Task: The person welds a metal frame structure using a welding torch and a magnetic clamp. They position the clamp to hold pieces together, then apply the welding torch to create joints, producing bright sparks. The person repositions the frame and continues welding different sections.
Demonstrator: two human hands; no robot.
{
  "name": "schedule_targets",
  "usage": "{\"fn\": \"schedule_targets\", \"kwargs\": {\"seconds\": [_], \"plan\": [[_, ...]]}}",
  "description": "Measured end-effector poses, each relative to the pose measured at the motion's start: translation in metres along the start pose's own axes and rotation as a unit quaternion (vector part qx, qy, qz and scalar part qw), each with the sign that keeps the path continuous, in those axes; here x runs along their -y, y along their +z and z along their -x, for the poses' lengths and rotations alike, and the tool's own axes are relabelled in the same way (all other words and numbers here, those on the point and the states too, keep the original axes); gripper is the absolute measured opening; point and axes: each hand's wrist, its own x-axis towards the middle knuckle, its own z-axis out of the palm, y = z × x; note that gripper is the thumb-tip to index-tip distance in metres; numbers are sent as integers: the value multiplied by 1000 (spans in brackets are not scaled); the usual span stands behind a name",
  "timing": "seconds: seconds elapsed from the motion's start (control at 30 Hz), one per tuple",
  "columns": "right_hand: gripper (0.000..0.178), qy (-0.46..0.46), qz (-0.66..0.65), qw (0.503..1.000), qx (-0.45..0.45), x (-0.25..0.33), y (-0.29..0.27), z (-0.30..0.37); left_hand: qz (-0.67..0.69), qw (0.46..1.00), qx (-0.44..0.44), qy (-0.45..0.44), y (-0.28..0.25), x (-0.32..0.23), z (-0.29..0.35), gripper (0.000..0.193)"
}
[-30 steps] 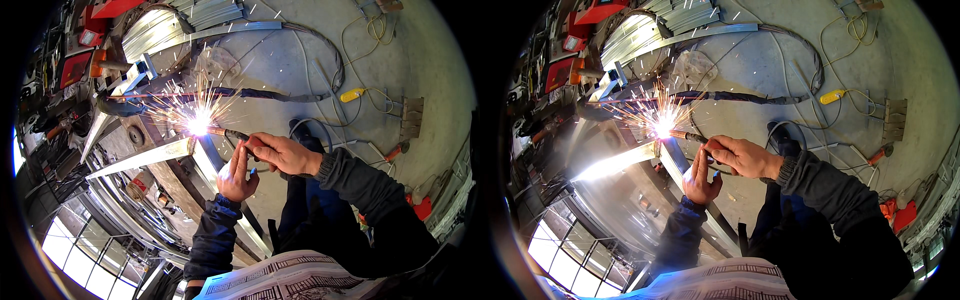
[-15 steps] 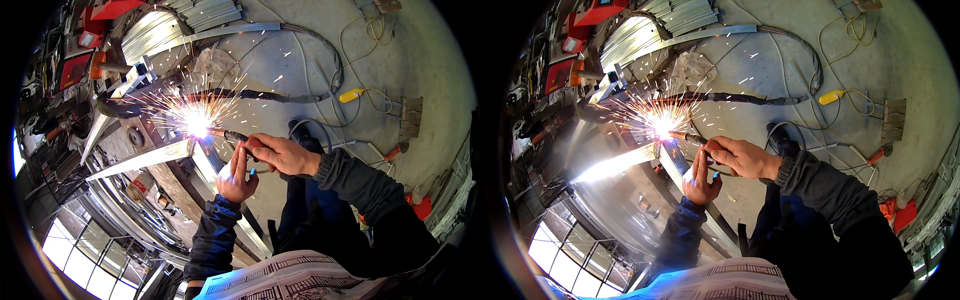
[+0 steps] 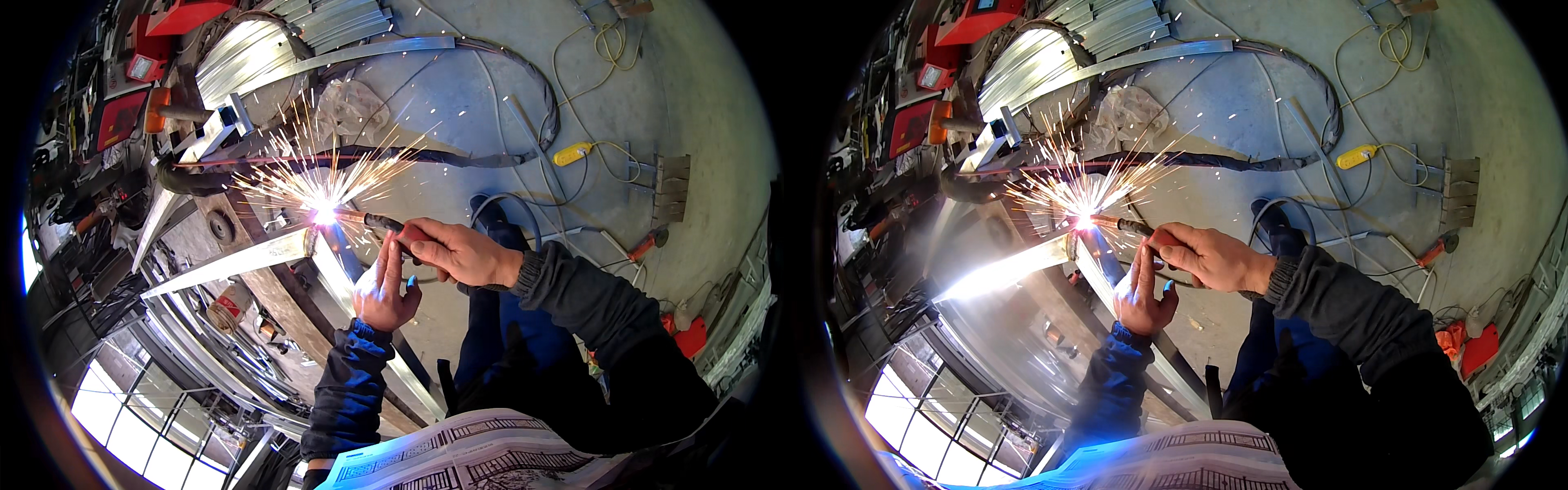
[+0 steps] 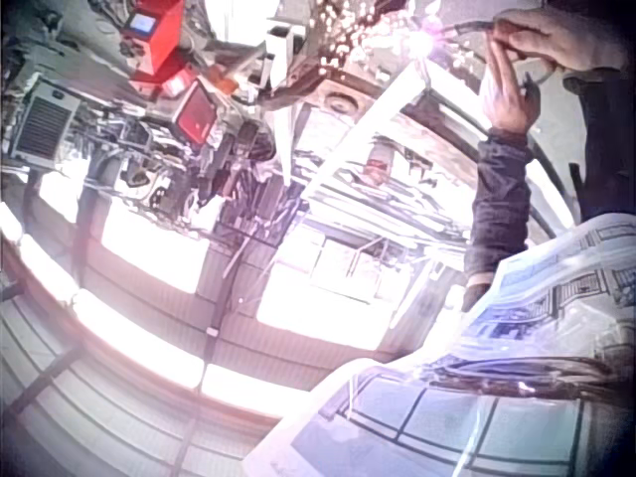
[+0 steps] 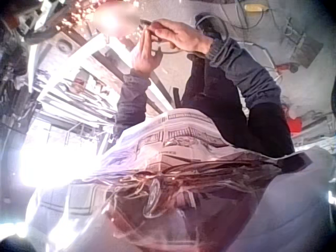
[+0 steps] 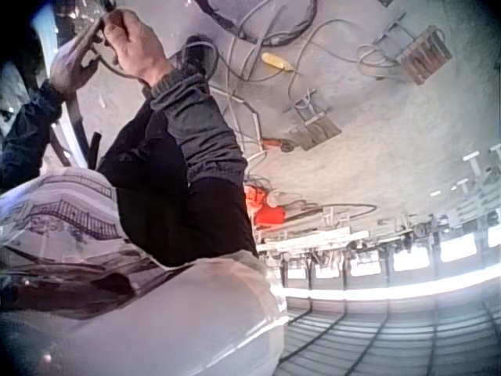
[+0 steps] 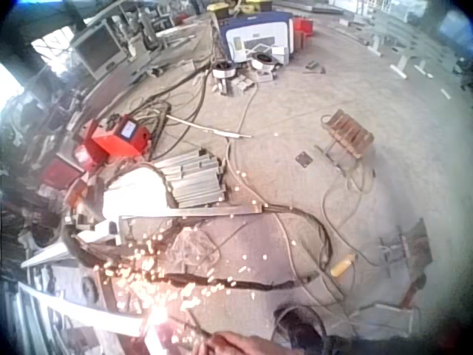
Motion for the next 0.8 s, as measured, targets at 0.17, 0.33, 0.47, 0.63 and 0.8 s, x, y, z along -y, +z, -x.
{"fn": "schedule_targets", "kwargs": {"seconds": [0.17,0.33,0.47,0.63,0.8], "plan": [[53,1,-3,1000,0,0,0,1,-20,1000,5,0,0,1,0,104],[52,2,-3,1000,-7,2,1,2,-12,1000,2,5,1,2,0,104],[51,5,0,1000,-10,1,2,2,-16,1000,-3,1,2,1,1,106],[50,1,-1,1000,-11,0,2,2,-13,1000,10,-13,0,-1,1,106],[51,-5,6,1000,-12,1,3,1,-8,1000,7,-9,0,-1,0,103]]}}
